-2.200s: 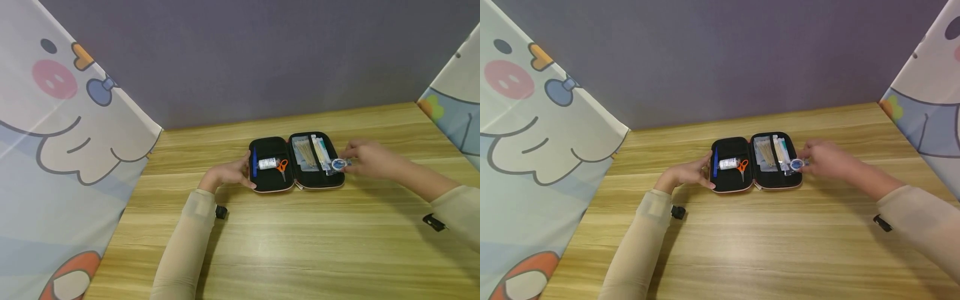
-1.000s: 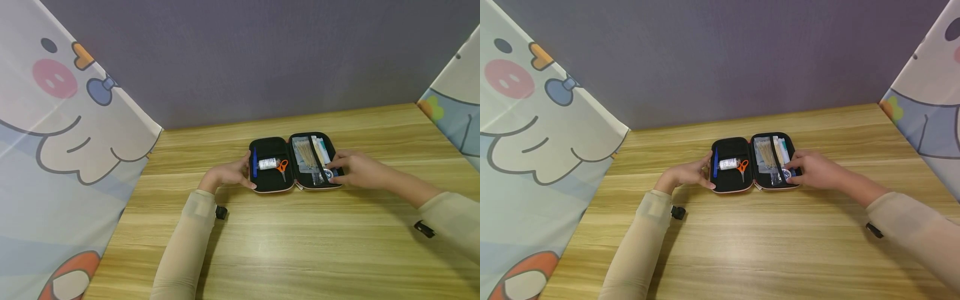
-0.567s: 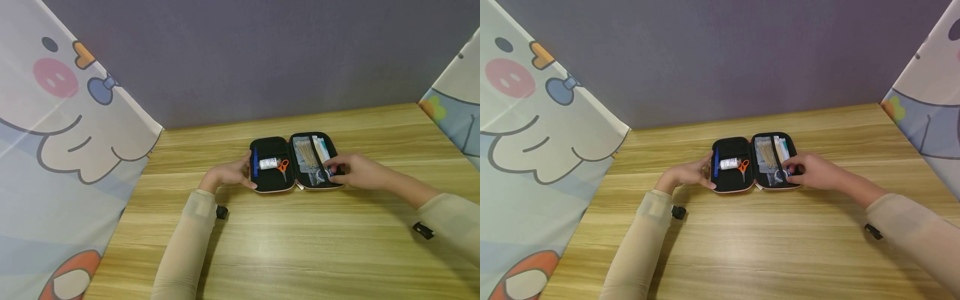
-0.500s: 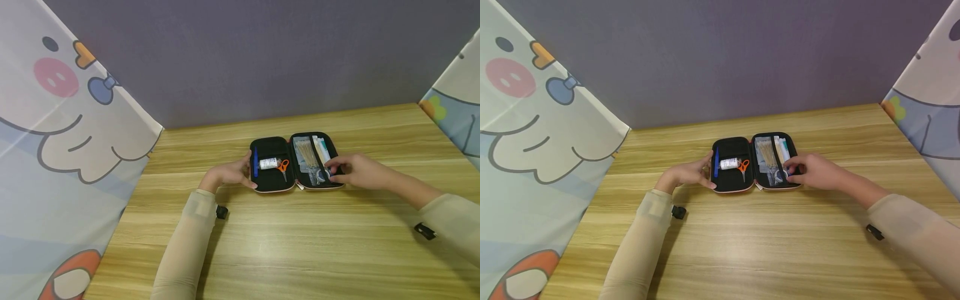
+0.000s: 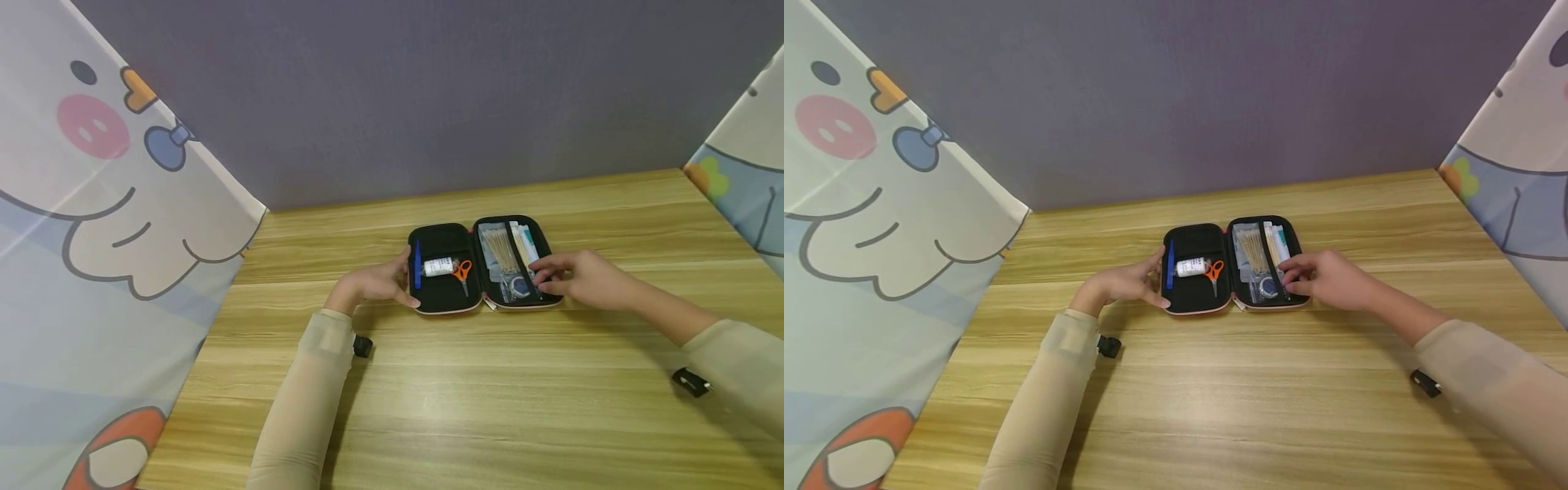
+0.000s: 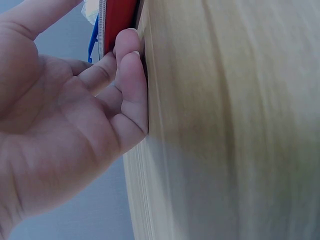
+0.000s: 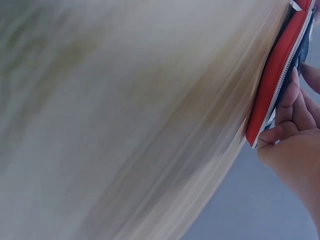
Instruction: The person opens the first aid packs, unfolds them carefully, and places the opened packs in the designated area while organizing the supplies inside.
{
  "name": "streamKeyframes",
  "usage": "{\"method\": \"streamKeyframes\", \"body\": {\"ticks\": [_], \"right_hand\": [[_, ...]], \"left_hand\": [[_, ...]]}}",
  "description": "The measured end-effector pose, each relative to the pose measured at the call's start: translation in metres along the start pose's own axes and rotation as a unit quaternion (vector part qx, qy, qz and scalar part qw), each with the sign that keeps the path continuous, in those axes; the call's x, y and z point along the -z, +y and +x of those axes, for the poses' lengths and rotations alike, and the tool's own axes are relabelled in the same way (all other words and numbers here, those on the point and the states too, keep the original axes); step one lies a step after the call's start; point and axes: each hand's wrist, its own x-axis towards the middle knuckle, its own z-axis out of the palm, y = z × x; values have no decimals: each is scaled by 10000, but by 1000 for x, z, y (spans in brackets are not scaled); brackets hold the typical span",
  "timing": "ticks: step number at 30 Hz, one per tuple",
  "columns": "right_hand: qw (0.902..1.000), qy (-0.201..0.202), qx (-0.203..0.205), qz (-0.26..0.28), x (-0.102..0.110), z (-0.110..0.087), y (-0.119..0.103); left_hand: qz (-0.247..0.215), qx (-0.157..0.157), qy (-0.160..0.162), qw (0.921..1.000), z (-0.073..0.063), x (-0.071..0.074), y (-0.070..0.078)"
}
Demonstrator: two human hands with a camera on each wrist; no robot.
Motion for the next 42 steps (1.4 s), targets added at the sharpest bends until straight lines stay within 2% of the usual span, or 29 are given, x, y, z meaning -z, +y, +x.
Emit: {"method": "streamKeyframes", "body": {"ticks": [3,13,20,24,32,42], "right_hand": [[9999,-25,-85,80,-1,1,1],[9980,60,46,-626,-2,6,6],[9949,433,299,-866,-7,4,7],[9925,478,445,-1033,-11,5,4],[9948,329,347,-898,-20,10,3],[9941,287,349,-990,-17,10,0]], "left_hand": [[0,8,-9,10000,0,0,0],[-94,-24,-5,10000,1,0,-1],[-13,48,-16,10000,0,0,0],[8,77,-4,10000,0,0,0],[1,29,10,10000,0,-3,0],[10,-1,3,10000,0,-2,0]]}}
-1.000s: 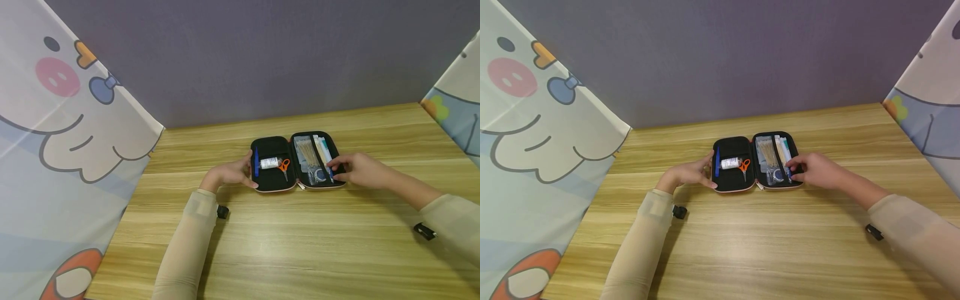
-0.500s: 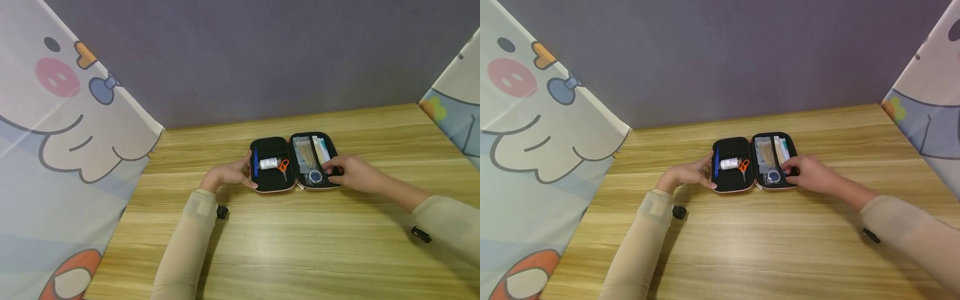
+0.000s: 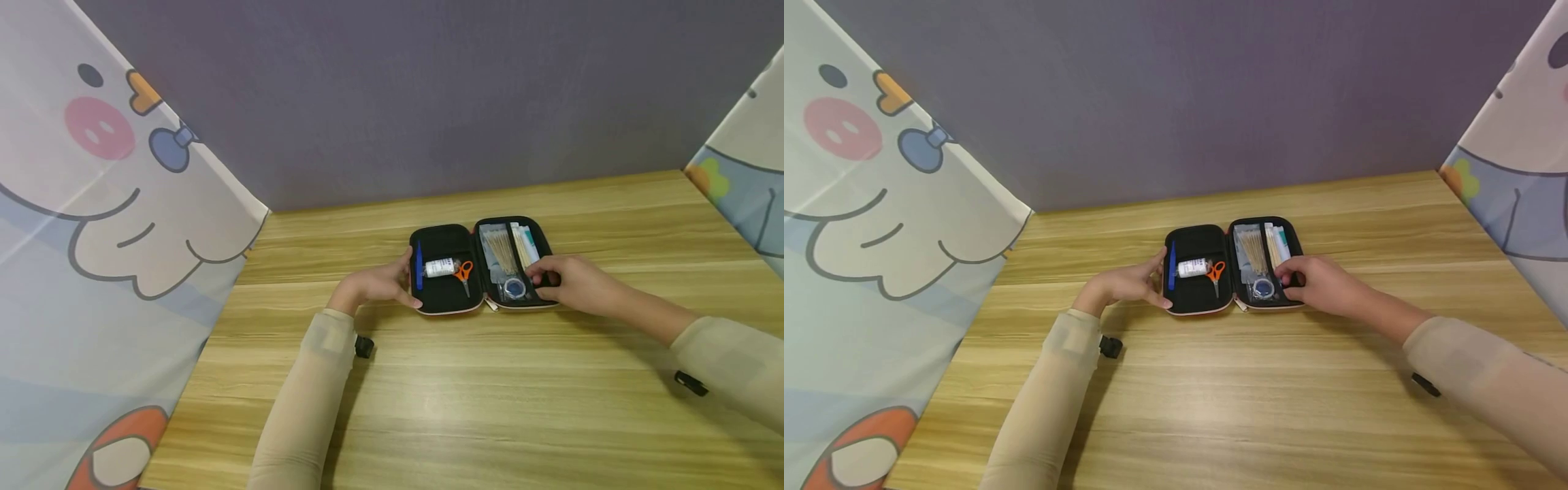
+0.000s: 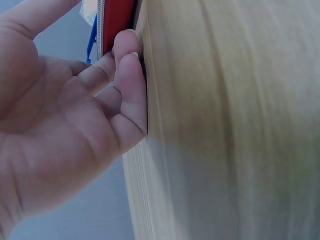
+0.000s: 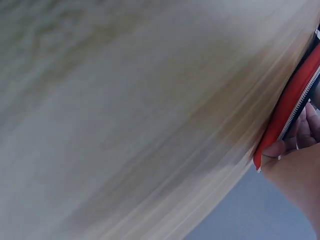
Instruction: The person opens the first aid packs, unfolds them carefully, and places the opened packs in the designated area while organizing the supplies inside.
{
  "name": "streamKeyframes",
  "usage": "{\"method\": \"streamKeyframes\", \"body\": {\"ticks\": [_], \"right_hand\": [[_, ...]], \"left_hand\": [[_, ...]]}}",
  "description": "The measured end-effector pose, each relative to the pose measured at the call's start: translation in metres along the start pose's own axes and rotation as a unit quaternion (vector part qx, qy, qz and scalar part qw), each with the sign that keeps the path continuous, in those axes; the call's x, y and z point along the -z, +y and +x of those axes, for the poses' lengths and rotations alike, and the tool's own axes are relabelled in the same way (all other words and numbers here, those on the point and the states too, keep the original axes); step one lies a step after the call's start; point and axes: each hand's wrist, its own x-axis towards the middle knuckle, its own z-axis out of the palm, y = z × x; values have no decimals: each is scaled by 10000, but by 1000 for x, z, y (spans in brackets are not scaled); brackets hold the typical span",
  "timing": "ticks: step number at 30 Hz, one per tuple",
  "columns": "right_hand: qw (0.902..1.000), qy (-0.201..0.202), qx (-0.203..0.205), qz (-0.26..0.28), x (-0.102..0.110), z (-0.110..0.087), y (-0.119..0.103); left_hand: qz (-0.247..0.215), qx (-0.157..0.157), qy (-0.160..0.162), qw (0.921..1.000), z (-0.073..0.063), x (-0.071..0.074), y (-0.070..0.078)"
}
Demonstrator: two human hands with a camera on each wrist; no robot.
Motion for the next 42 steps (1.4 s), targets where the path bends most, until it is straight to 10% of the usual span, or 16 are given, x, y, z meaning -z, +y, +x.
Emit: {"method": "streamKeyframes", "body": {"ticks": [21,42], "right_hand": [[9970,708,269,-153,47,38,-20],[9970,-308,-155,691,17,90,-65]], "left_hand": [[53,103,-68,9999,0,1,3],[119,176,-123,9997,-1,1,3]]}}
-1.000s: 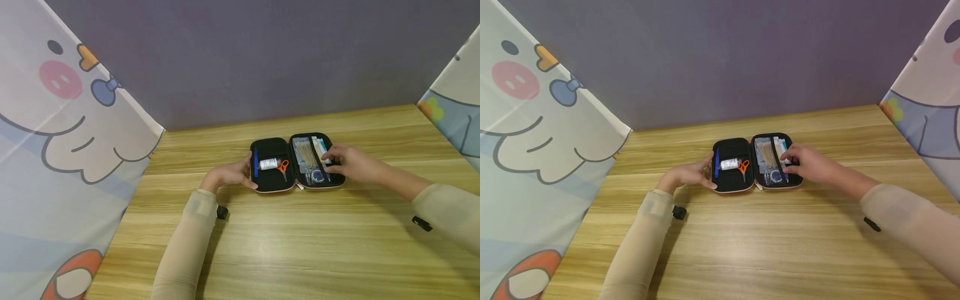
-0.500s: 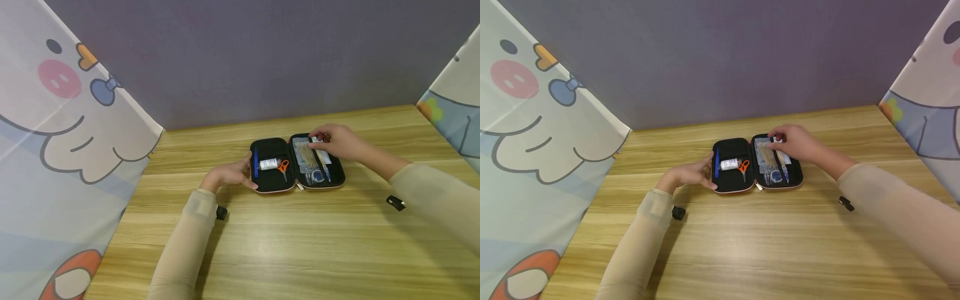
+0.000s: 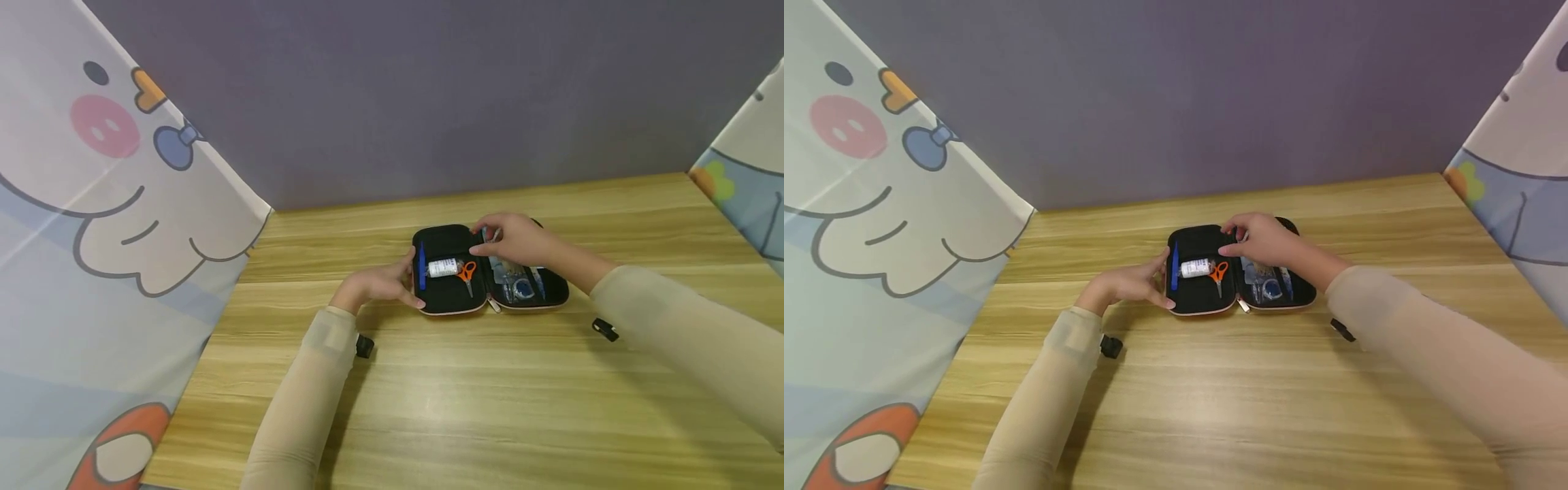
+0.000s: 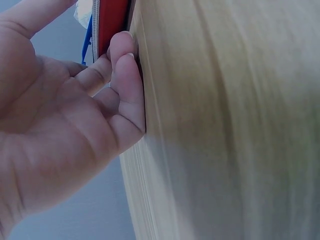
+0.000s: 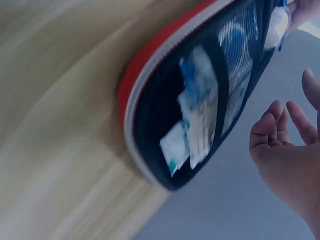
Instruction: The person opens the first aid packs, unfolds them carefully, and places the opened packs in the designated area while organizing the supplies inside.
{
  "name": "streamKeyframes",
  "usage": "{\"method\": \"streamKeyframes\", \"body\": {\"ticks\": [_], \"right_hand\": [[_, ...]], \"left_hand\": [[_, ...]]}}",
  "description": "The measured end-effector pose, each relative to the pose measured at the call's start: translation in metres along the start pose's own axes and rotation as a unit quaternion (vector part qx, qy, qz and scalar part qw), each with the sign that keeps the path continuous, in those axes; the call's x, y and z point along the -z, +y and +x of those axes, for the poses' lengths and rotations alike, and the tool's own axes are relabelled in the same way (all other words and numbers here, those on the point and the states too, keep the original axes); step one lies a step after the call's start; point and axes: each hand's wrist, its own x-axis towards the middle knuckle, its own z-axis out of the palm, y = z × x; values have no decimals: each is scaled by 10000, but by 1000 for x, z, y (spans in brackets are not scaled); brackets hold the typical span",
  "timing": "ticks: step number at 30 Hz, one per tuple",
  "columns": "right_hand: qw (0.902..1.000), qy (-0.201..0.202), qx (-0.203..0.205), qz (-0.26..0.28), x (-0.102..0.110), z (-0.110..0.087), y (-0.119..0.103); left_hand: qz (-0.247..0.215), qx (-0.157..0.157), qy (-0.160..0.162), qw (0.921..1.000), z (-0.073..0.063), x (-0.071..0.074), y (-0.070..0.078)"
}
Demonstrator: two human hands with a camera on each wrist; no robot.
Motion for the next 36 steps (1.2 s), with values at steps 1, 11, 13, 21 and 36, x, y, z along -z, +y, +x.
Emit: {"method": "streamKeyframes", "body": {"ticks": [1,11,13,21,36], "right_hand": [[10000,-59,-27,41,-3,1,-1],[9993,-352,21,76,-29,14,-12],[9990,-426,36,96,-32,16,-13],[9986,-530,19,70,-42,16,-8],[9969,-771,-34,146,-49,18,0]], "left_hand": [[-15,-10,-9,10000,0,0,0],[-15,-55,15,10000,1,1,-1],[-17,-48,18,10000,0,1,-1],[-69,-55,21,10000,1,-1,-1],[-69,-91,26,9999,0,-1,-1]]}}
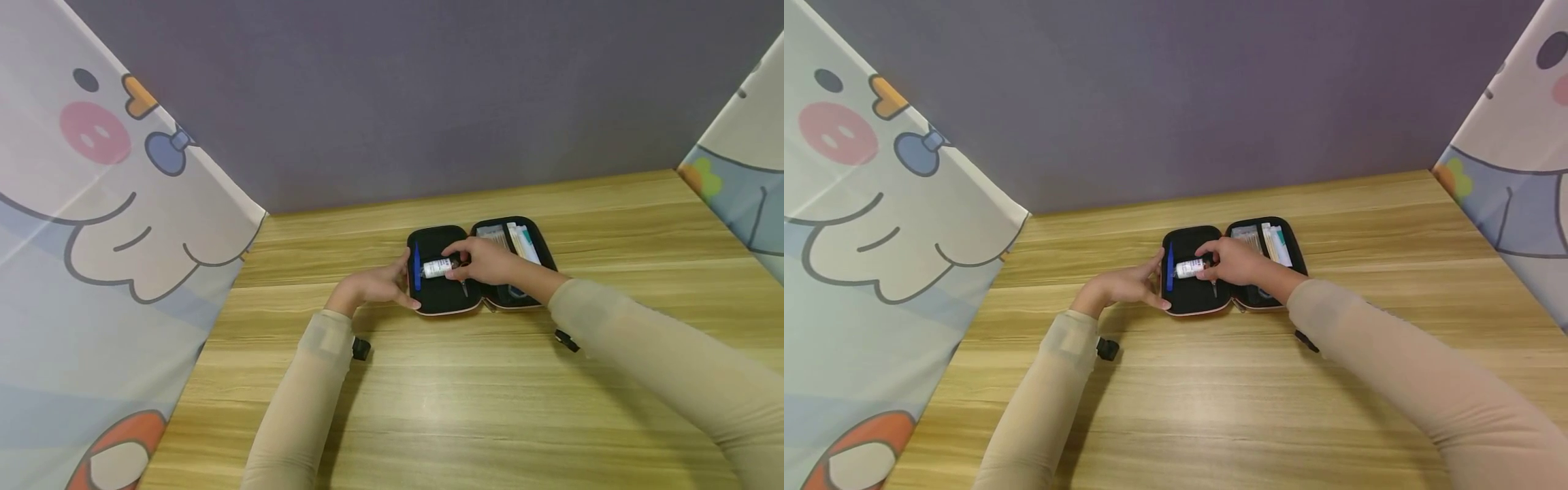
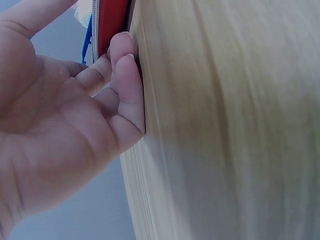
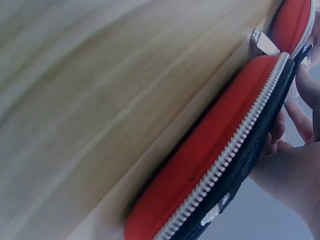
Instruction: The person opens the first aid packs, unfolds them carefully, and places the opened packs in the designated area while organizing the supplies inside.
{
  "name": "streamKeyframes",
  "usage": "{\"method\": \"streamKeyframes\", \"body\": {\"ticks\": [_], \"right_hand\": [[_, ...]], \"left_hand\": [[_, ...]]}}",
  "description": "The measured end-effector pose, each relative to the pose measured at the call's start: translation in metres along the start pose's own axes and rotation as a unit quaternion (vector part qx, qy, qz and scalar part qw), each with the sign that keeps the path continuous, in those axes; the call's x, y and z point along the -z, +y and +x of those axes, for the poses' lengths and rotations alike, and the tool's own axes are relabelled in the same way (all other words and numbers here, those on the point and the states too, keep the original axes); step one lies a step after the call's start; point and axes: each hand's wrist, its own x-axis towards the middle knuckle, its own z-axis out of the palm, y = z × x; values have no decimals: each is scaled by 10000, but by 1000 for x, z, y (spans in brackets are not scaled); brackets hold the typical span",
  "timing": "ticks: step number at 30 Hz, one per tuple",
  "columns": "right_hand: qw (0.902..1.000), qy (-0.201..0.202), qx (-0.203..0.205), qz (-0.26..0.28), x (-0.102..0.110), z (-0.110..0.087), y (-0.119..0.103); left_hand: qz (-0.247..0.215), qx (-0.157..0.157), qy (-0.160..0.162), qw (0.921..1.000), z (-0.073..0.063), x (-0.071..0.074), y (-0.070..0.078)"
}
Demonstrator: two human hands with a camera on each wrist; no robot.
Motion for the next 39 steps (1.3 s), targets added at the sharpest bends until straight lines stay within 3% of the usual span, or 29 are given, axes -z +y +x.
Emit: {"method": "streamKeyframes", "body": {"ticks": [17,39], "right_hand": [[9996,66,-58,-285,-1,0,-4],[9999,151,18,-7,4,-2,-4]], "left_hand": [[-128,-38,-14,9999,0,0,0],[-66,-19,26,10000,0,-1,0]]}}
